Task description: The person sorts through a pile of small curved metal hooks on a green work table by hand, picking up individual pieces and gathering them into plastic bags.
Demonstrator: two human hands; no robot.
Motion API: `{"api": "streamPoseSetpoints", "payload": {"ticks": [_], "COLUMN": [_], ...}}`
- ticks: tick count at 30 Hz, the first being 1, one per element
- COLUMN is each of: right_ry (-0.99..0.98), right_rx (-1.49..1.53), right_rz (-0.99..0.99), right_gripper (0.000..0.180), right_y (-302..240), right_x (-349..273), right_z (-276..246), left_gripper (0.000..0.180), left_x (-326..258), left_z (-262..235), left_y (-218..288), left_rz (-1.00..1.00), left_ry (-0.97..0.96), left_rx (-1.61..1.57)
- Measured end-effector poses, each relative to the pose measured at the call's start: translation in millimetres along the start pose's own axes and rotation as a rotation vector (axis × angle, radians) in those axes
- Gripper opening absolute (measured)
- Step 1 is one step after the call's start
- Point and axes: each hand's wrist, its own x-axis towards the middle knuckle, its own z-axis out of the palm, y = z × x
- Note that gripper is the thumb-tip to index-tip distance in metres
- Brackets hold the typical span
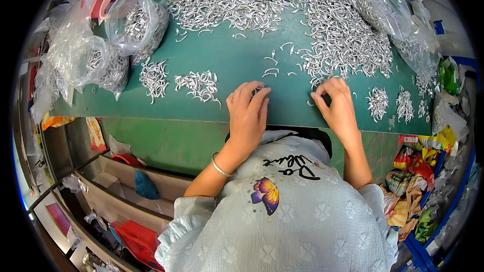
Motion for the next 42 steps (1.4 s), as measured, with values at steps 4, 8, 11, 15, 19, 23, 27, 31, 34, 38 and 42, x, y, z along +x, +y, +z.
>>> {"api": "streamPoseSetpoints", "payload": {"ticks": [4, 8, 11, 15, 19, 23, 27, 31, 34, 38, 42], "right_ry": [0.151, 0.047, -0.141, -0.150, 0.039, -0.038, 0.021, 0.070, 0.042, -0.092, -0.136], "right_rx": [-0.047, -0.128, -0.115, 0.123, 0.032, -0.046, 0.020, -0.060, -0.066, -0.113, 0.043], "right_rz": [-0.203, -0.240, -0.226, -0.234, -0.236, -0.252, -0.247, -0.377, -0.372, -0.221, -0.207], "right_gripper": [0.018, 0.017, 0.015, 0.017, 0.022, 0.028, 0.025, 0.020, 0.016, 0.013, 0.013], "right_y": [-15.5, -11.3, -12.1, -6.3, -7.9, -0.9, -3.2, -2.8, 5.0, 7.2, 9.5], "right_x": [33.8, 29.6, 9.2, 18.7, 60.7, 59.2, 63.5, 86.8, 75.4, 23.7, -3.1], "right_z": [24.9, 30.3, 18.0, 8.1, 35.2, 38.1, 35.0, 57.3, 40.0, 7.8, -5.2], "left_gripper": [0.027, 0.026, 0.026, 0.028, 0.044, 0.047, 0.039, 0.028, 0.022, 0.022, 0.033], "left_x": [7.8, 2.8, -1.1, 0.4, 3.8, -1.5, -0.7, 2.7, -0.2, -4.9, -4.5], "left_z": [5.3, 7.0, 2.5, 9.0, 36.0, 52.9, 55.1, 60.2, 59.1, 48.0, 37.1], "left_y": [8.1, -8.7, -8.0, 4.8, 31.6, 29.2, 34.9, 37.0, 26.6, 19.2, 26.9], "left_rz": [-0.009, 0.017, 0.029, 0.080, 0.100, 0.174, 0.153, 0.188, 0.189, 0.152, 0.076], "left_ry": [-0.052, -0.050, -0.024, -0.031, -0.197, -0.250, -0.239, -0.254, -0.227, -0.212, -0.184], "left_rx": [0.093, 0.199, 0.215, 0.015, -0.047, -0.057, -0.105, -0.119, -0.171, -0.202, -0.231]}}
